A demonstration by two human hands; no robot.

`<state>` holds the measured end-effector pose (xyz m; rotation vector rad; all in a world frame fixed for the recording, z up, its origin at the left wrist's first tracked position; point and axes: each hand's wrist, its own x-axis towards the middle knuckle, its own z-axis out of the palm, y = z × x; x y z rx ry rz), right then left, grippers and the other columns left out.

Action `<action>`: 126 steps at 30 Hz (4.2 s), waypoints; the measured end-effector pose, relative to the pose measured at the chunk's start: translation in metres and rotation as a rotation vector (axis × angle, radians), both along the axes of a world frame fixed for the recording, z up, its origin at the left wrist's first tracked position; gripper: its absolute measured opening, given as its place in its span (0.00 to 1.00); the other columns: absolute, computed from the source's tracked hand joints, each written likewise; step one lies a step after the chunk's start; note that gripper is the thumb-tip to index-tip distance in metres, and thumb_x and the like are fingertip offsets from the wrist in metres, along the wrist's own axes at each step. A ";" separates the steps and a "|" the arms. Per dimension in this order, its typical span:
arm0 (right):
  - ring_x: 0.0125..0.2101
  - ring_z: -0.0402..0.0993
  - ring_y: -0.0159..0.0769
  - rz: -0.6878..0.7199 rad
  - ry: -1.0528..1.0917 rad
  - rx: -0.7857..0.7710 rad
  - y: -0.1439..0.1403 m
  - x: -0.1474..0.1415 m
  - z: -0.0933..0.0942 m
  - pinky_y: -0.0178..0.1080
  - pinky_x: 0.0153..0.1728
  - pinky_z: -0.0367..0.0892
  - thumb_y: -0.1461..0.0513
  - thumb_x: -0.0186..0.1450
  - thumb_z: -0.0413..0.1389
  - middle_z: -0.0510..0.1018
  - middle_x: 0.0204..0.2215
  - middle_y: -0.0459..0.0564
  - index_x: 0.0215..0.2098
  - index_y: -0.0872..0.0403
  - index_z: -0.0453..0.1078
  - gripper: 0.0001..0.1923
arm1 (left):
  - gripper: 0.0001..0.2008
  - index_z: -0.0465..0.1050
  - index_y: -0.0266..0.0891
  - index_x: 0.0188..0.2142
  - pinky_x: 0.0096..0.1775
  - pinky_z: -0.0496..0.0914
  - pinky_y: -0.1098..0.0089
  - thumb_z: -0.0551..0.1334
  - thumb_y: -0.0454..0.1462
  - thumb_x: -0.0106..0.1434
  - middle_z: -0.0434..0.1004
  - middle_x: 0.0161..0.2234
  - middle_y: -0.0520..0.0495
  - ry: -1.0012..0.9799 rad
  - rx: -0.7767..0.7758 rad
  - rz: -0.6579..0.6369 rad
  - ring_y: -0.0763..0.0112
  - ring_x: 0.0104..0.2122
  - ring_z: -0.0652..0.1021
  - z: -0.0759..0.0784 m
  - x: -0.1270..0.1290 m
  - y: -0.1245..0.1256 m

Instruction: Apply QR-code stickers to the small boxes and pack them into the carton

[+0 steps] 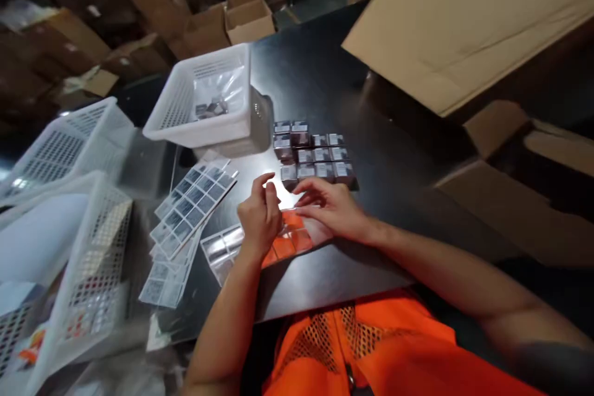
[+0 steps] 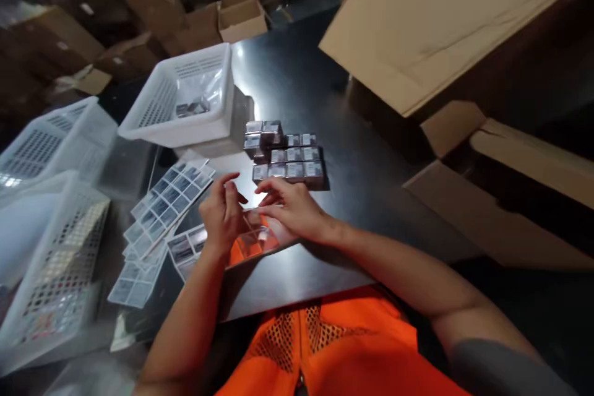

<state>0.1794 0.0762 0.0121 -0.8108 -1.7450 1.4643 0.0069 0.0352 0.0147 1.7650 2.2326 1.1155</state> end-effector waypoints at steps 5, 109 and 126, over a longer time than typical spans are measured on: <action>0.33 0.82 0.35 -0.026 -0.130 -0.018 0.003 0.016 -0.001 0.36 0.36 0.75 0.61 0.64 0.63 0.84 0.32 0.46 0.46 0.52 0.74 0.12 | 0.22 0.79 0.40 0.51 0.29 0.50 0.68 0.48 0.45 0.76 0.75 0.22 0.48 0.238 -0.215 0.118 0.68 0.21 0.70 0.000 0.003 -0.001; 0.44 0.76 0.46 0.209 -0.311 0.641 -0.017 0.032 -0.006 0.49 0.45 0.77 0.54 0.66 0.66 0.79 0.43 0.55 0.51 0.55 0.72 0.20 | 0.25 0.75 0.43 0.52 0.44 0.75 0.65 0.72 0.38 0.54 0.83 0.47 0.48 0.015 -0.002 -0.006 0.61 0.43 0.83 -0.001 -0.005 0.004; 0.49 0.82 0.41 0.075 -0.311 0.839 -0.026 0.030 0.000 0.42 0.49 0.77 0.66 0.74 0.55 0.85 0.42 0.50 0.42 0.53 0.72 0.05 | 0.25 0.74 0.44 0.50 0.45 0.74 0.63 0.73 0.40 0.52 0.83 0.45 0.48 -0.031 0.016 0.096 0.61 0.43 0.82 0.010 -0.008 0.001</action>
